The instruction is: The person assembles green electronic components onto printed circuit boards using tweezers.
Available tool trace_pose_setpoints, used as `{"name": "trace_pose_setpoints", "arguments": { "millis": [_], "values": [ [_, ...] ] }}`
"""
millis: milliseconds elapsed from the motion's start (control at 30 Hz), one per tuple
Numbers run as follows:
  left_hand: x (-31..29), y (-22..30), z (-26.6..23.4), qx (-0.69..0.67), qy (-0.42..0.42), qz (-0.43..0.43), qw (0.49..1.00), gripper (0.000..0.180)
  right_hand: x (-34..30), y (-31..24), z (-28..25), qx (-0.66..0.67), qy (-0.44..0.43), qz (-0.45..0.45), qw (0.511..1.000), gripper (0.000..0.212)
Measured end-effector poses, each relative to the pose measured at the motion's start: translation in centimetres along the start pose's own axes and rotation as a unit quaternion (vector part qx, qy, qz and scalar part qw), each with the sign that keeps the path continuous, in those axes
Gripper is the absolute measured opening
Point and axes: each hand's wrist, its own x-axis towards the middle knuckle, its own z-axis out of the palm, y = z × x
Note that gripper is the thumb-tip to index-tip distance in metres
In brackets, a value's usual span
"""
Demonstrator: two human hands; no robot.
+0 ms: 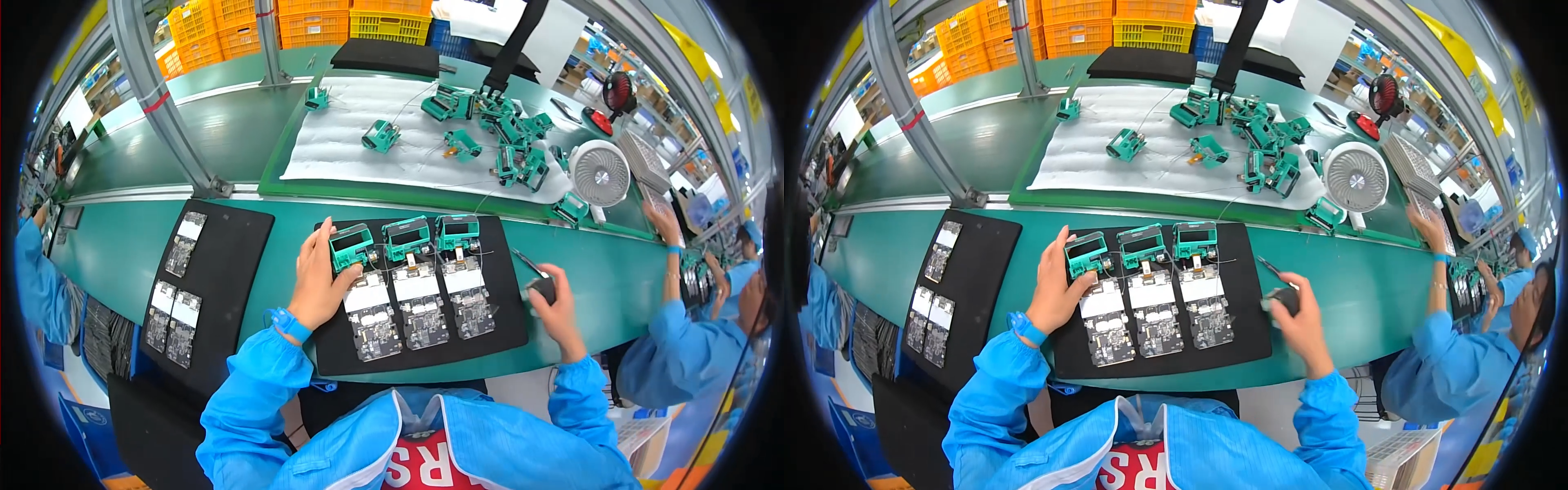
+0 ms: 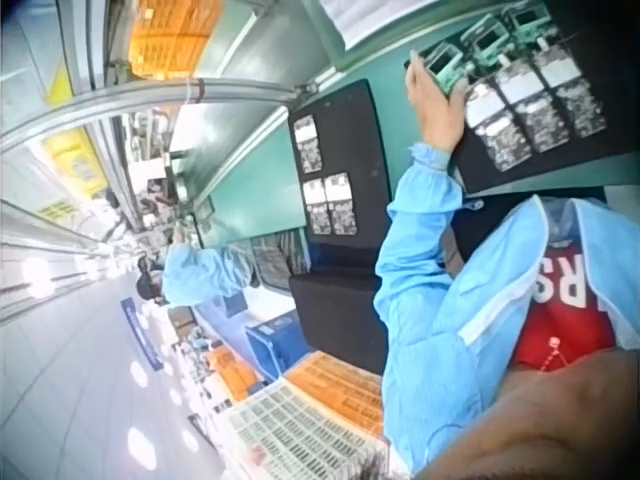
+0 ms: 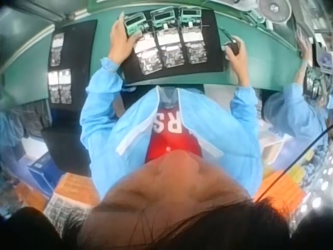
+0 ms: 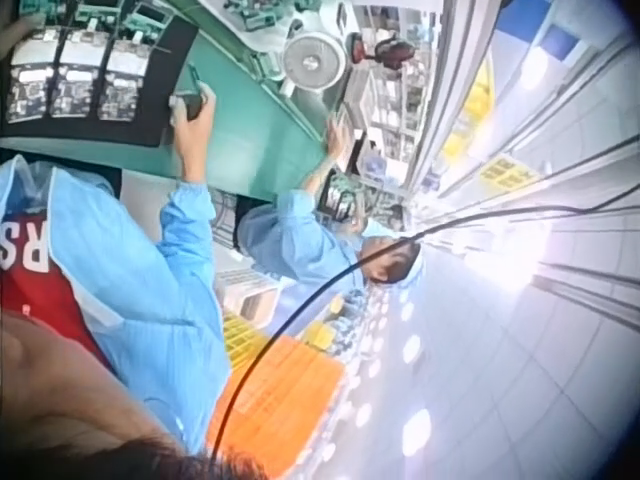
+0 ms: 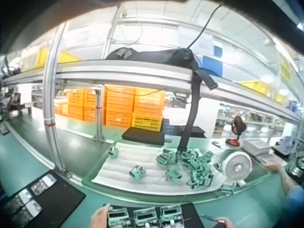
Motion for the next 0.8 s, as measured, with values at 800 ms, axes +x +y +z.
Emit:
{"name": "trace_pose_setpoints", "arguments": {
  "millis": [800],
  "values": [
    [-5.2,1.0,-2.9,-0.457,0.155,-0.193,0.855,0.07,-9.2,-0.7,9.7,0.364,-0.105,0.156,0.912,0.062]
  ]
}}
